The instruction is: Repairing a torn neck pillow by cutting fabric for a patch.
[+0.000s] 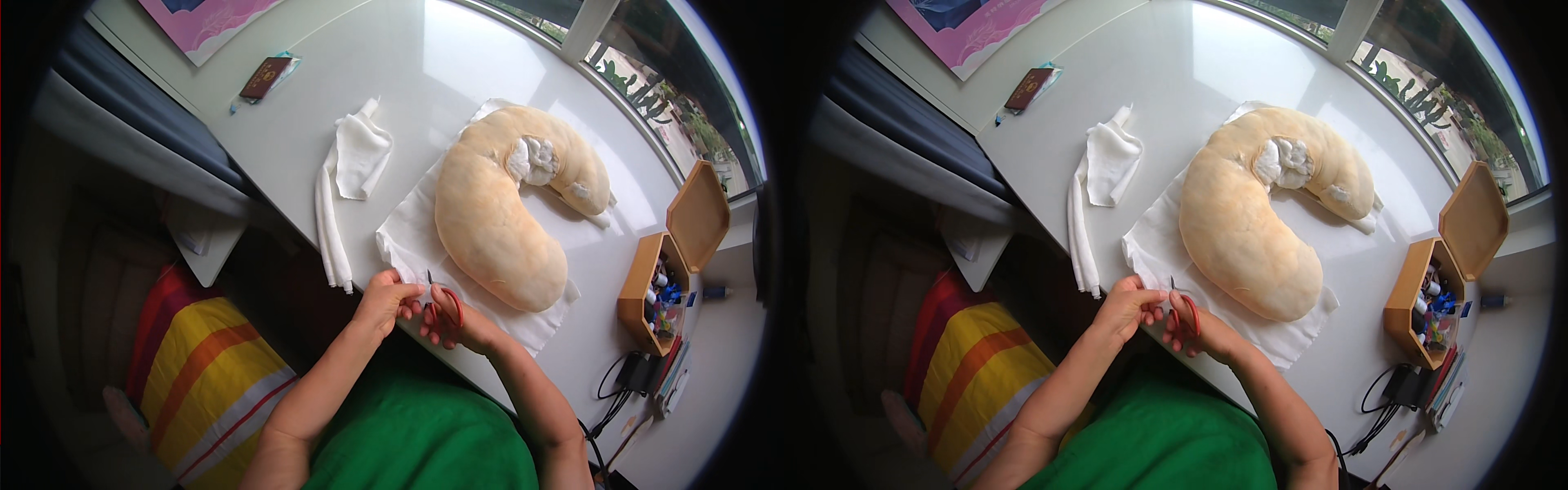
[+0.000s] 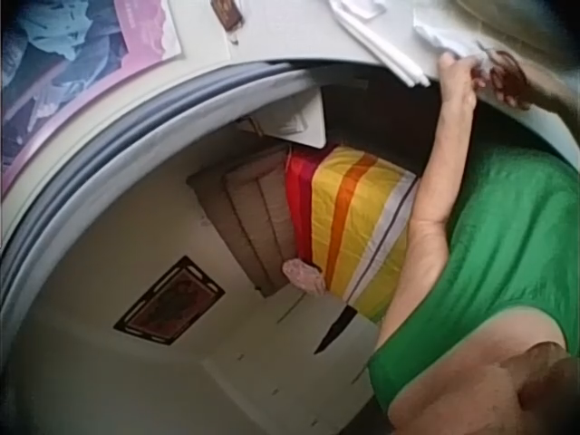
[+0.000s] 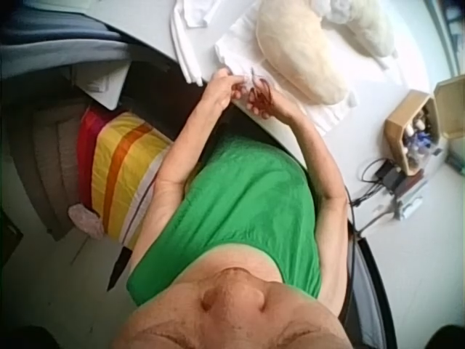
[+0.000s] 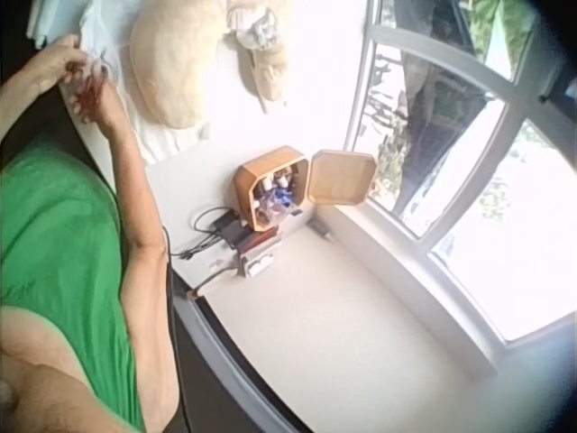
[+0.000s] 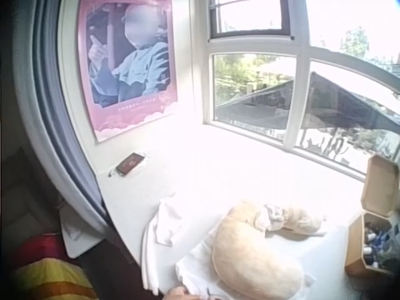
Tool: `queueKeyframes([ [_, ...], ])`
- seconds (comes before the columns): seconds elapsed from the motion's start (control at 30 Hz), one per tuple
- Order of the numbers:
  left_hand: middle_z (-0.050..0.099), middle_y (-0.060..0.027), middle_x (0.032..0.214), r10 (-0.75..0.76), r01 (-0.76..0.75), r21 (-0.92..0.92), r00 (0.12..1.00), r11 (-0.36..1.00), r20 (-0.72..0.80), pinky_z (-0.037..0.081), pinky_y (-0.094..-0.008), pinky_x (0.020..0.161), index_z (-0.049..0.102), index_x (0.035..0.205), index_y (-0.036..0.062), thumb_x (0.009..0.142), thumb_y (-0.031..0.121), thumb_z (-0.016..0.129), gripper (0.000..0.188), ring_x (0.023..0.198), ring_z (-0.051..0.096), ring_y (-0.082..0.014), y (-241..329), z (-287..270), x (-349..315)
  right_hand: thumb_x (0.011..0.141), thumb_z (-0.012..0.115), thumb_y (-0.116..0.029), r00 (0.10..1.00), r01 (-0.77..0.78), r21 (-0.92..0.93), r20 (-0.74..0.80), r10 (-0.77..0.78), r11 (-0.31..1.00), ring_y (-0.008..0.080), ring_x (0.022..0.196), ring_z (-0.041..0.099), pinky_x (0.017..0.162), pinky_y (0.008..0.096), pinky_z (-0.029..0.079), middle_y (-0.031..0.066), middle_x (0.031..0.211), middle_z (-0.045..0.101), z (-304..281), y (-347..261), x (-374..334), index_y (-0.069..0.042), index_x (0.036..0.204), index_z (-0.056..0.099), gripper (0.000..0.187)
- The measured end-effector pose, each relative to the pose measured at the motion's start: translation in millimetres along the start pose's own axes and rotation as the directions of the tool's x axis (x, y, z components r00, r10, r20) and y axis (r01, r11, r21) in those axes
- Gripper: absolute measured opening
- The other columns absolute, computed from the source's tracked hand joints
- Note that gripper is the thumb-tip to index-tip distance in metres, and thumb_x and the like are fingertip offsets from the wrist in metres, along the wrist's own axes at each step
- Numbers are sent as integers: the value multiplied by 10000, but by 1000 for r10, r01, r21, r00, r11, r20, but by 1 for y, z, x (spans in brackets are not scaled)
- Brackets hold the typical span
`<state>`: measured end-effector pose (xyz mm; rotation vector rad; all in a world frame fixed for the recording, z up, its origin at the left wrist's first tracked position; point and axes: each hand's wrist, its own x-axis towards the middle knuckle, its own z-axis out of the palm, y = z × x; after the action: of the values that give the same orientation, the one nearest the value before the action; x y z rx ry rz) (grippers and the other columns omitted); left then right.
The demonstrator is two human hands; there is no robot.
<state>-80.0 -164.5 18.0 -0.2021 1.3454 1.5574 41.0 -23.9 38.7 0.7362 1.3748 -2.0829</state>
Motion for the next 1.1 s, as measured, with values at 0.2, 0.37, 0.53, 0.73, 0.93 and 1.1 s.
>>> queueKeyframes([
  [0.2, 650, -86, 769, -19, 18, 20, 999, 1000, 45, 414, -220, 405, 578, 959, 4, 849, 30, 683, 154, 524, 597, -136, 5, 1, -1, 915, 325, -779, 999, 26, -2, 25, -26, 1000, 95, 612, 532, 493, 228, 383, 26, 771, 577, 0, -6, 12, -84, 946, 549, 731],
  [0.37, 648, -82, 762, -17, 15, 30, 997, 999, 70, 414, -219, 404, 580, 977, 0, 851, 29, 676, 162, 520, 594, -128, 4, -3, 1, 920, 463, -715, 993, 41, 11, -114, -40, 999, 78, 511, 485, 434, 218, 339, -11, 640, 529, 3, 1, 12, -94, 807, 566, 639],
  [0.53, 654, -85, 828, -28, 24, 113, 999, 993, 27, 415, -216, 398, 578, 1031, -16, 909, 147, 673, 225, 514, 593, -120, 8, -2, -4, 950, 485, -653, 977, 71, 39, -206, -61, 997, 66, 495, 446, 436, 217, 310, -26, 612, 508, 13, 3, 9, -111, 751, 551, 580],
  [0.73, 592, -92, 902, 410, -242, 461, 857, 854, -310, 446, -243, 380, 530, 1094, -11, 904, 390, 698, 474, 522, 569, -129, 20, -26, -2, 964, 483, -630, 975, 50, 79, -218, -32, 996, 61, 507, 457, 444, 208, 317, -32, 630, 513, 13, 3, 10, -123, 747, 536, 555],
  [0.93, 558, -157, 1051, 703, -223, 827, 662, 516, -260, 510, -339, 591, 452, 1219, -23, 829, 438, 762, 679, 712, 610, -231, 17, -15, 25, 962, 479, -636, 985, 26, 82, -174, -11, 996, 65, 512, 477, 443, 208, 336, -25, 648, 529, 13, 6, 16, -125, 774, 534, 547],
  [1.1, 604, -177, 952, 648, -65, 962, 751, 265, -128, 490, -431, 785, 567, 982, -45, 758, 350, 817, 518, 848, 600, -327, 32, -5, 29, 967, 425, -659, 987, 23, 23, -160, -20, 999, 90, 532, 511, 444, 232, 366, 10, 667, 559, 10, 0, 15, -109, 811, 531, 581],
])
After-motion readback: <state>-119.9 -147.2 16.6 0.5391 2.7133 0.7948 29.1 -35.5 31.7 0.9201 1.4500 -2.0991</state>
